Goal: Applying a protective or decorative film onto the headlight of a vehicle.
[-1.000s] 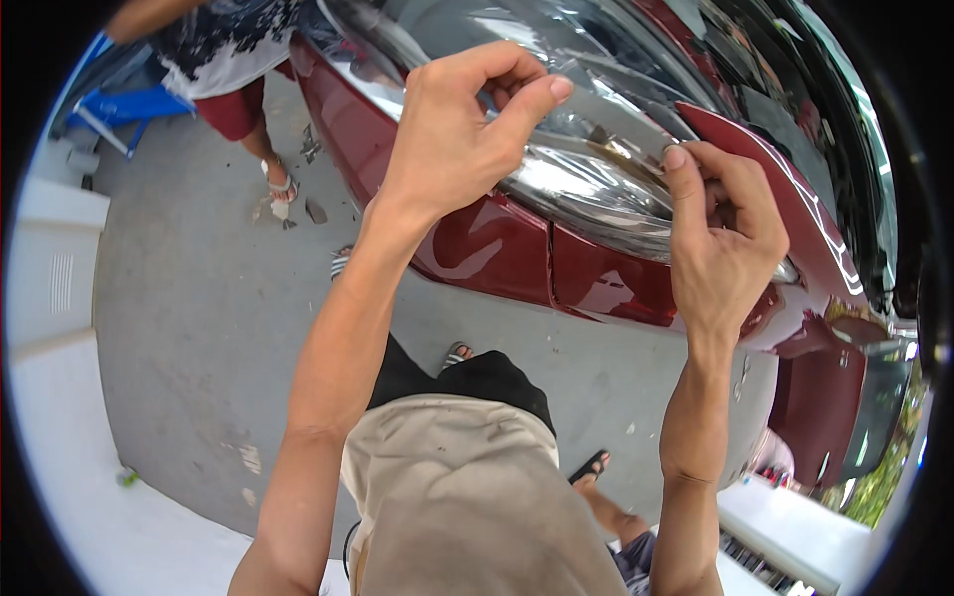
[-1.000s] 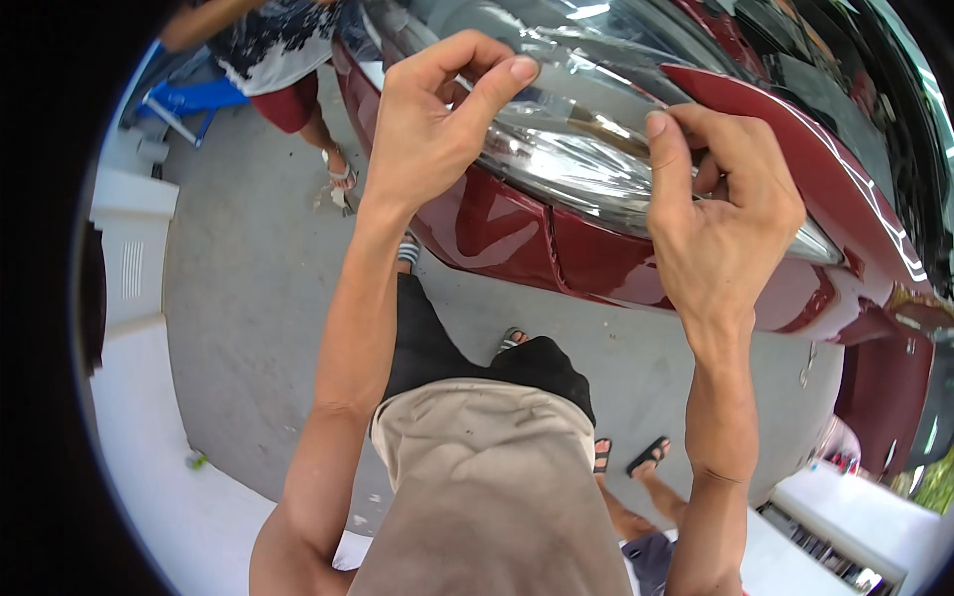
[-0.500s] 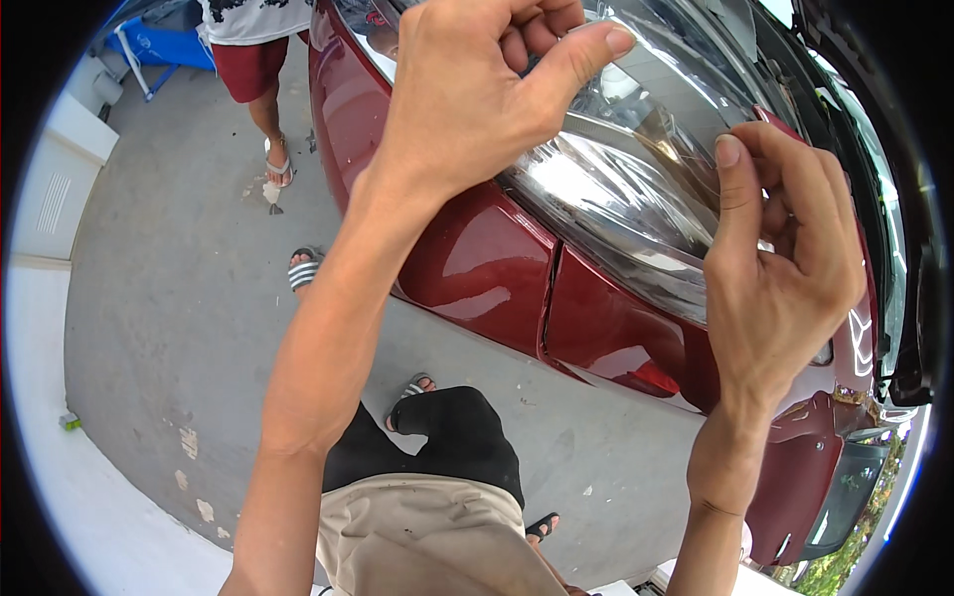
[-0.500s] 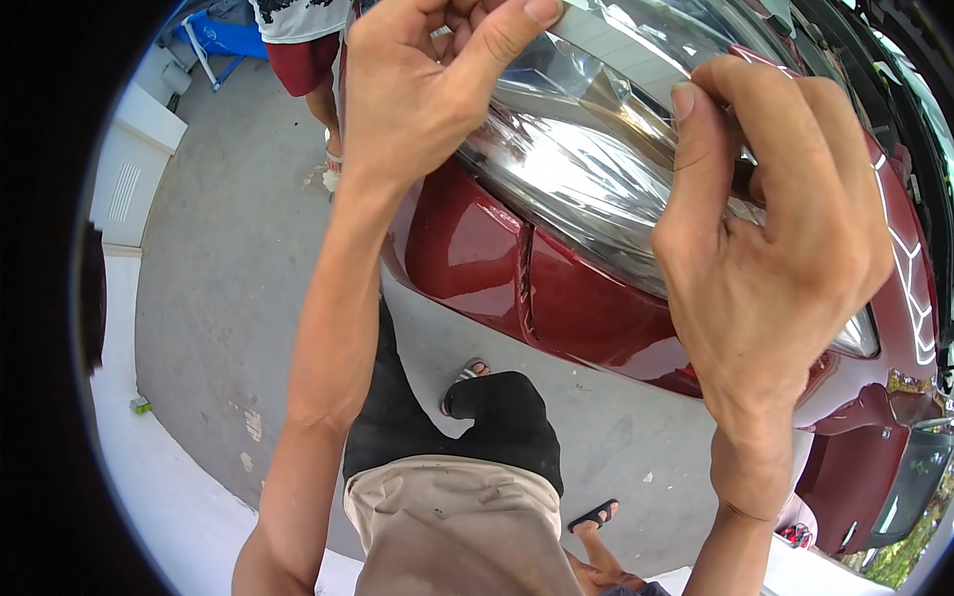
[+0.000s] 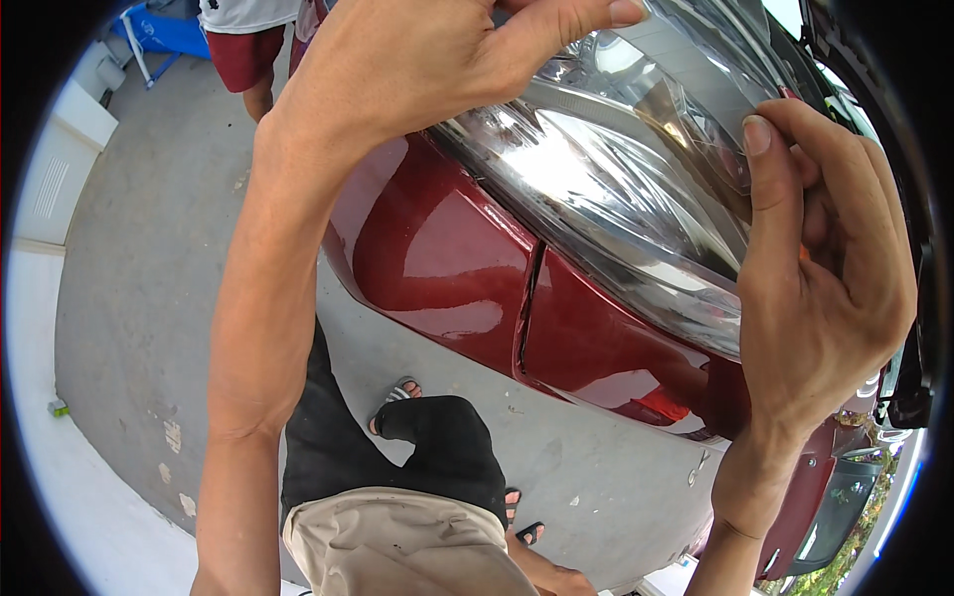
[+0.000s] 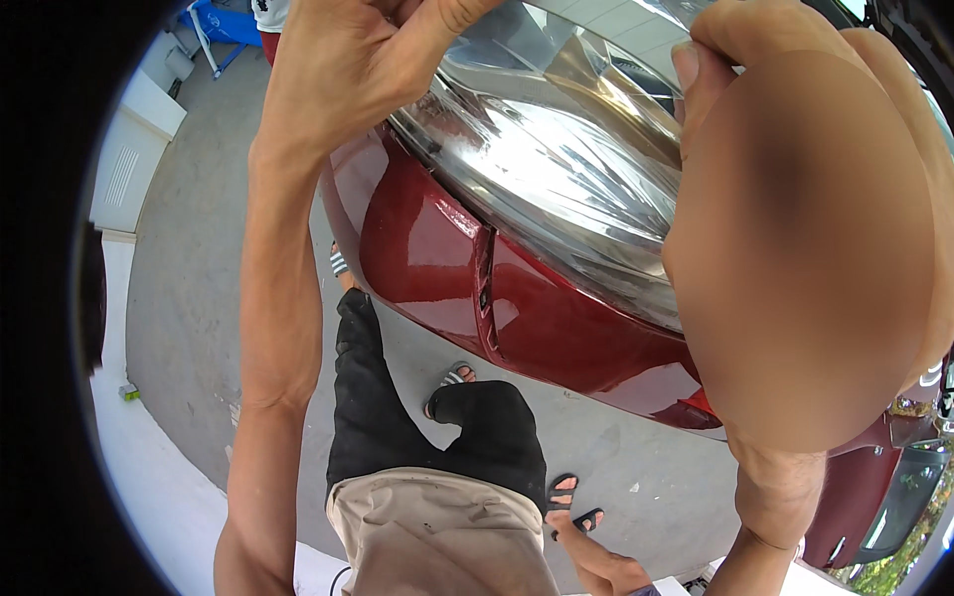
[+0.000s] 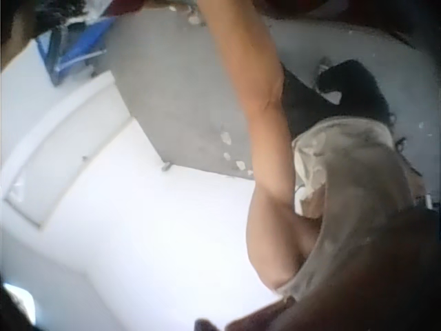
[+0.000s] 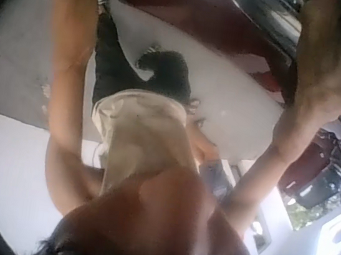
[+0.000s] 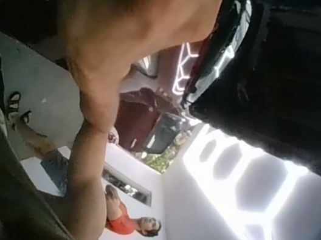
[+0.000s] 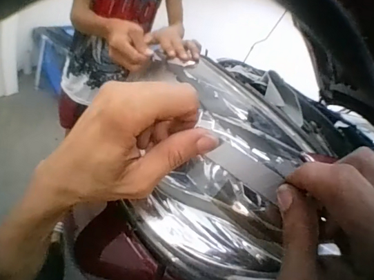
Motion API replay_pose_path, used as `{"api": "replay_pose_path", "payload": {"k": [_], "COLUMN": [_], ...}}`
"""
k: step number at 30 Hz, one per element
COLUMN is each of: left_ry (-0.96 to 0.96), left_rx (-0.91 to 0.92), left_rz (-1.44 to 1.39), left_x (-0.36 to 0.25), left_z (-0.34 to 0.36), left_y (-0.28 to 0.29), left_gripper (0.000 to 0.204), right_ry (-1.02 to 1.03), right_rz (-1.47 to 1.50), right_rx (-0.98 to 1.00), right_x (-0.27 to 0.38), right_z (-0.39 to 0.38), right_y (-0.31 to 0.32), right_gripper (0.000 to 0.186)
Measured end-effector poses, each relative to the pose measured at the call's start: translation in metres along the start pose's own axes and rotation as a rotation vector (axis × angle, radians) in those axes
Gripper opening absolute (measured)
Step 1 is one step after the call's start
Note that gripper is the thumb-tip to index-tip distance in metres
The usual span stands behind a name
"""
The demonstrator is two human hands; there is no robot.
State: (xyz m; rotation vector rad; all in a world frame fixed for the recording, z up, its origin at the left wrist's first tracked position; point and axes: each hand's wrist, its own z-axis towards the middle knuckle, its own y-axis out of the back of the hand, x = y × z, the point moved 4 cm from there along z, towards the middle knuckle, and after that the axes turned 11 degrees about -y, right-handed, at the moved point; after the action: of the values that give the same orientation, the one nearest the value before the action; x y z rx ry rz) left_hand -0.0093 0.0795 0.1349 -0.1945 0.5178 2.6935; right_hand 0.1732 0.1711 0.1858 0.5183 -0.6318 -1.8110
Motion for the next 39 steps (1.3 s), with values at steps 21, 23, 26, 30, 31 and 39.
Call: {"api": "replay_pose_path", "payload": {"k": [21, 23, 26, 30, 31, 39], "left_ry": [0.133, 0.077, 0.003, -0.104, 0.042, 0.125], "left_rx": [-0.09, -0.122, -0.076, -0.232, -0.133, -0.085], "left_rz": [-0.043, -0.005, 0.005, -0.199, -0.046, -0.082], "left_x": [-0.011, -0.011, 0.0, -0.006, -0.007, -0.008], "left_z": [-0.008, -0.007, -0.006, -0.006, -0.007, -0.007], "left_y": [-0.012, -0.007, -0.008, -0.013, -0.011, -0.007], "left_gripper": [0.026, 0.025, 0.025, 0.025, 0.025, 0.023], "right_ry": [-0.134, -0.116, 0.016, 0.099, 0.141, 0.083], "right_rz": [-0.207, -0.235, -0.315, -0.113, -0.084, -0.106], "right_rx": [0.063, 0.064, 0.066, -0.001, -0.019, 0.19], "right_x": [0.015, 0.015, 0.014, 0.0, -0.002, 0.02], "right_z": [0.008, 0.01, 0.011, 0.008, 0.009, 0.029], "right_y": [0.001, 0.001, 0.0, -0.002, -0.003, -0.008], "right_gripper": [0.008, 0.008, 0.008, 0.008, 0.007, 0.008]}}
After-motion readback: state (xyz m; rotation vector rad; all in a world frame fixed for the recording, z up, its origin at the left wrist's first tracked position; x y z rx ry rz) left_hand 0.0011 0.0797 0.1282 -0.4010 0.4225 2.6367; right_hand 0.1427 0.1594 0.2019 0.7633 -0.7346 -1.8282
